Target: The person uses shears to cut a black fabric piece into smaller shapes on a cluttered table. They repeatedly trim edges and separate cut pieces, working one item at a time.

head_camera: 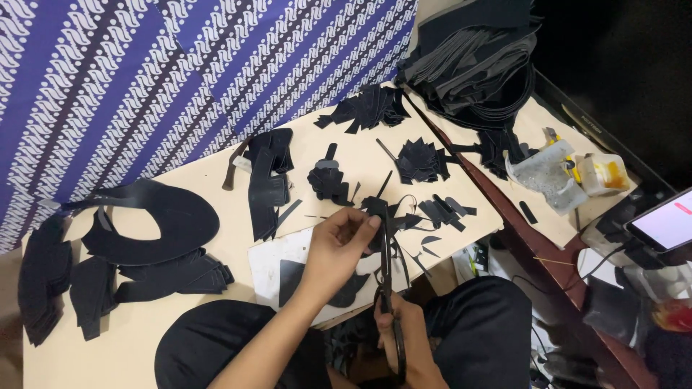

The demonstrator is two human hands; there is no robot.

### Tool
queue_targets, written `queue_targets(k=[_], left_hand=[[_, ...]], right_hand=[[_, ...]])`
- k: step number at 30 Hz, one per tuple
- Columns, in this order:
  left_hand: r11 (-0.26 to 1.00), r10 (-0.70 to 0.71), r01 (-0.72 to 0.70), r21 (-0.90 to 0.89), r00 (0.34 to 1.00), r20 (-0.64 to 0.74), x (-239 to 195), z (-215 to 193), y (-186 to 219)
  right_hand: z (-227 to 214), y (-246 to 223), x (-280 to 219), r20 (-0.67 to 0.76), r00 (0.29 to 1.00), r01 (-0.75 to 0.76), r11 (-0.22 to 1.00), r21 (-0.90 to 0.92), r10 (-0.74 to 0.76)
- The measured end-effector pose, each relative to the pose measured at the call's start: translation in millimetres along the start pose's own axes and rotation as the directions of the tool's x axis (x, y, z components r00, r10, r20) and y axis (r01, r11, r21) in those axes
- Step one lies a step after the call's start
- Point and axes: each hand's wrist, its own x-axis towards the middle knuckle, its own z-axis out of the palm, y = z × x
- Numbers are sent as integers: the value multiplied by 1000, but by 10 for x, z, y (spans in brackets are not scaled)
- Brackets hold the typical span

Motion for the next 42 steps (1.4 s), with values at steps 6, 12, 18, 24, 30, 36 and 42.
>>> queue_targets(k=[6, 12, 18, 24, 30, 36, 42], left_hand=[[995, 11, -15, 97, 999, 36, 15, -22, -112], [995, -12, 2, 97, 995, 98, 34, -3, -135], [999, -36, 36, -2, 995, 91, 58, -6, -137], [998, -52, 54, -27, 997, 55, 65, -21, -128], [984, -60, 68, -166, 997, 53, 78, -15, -77], [972, 34, -18, -235, 997, 64, 97, -62, -88], [969, -10, 22, -245, 999, 50, 134, -88, -97]], right_hand=[[29, 12, 45, 36, 998, 35, 912, 409, -55], [-22, -219, -7, -13, 996, 87, 951, 295, -87], [-45, -254, -43, -24, 994, 113, 958, 262, -111], [-9, -74, 17, -79, 963, 268, 921, 283, -256], [-79, -293, -84, -36, 993, 119, 945, 303, -114], [-166, -378, -137, 62, 983, 149, 944, 295, -175], [-203, -444, -186, 84, 986, 116, 958, 261, -143]])
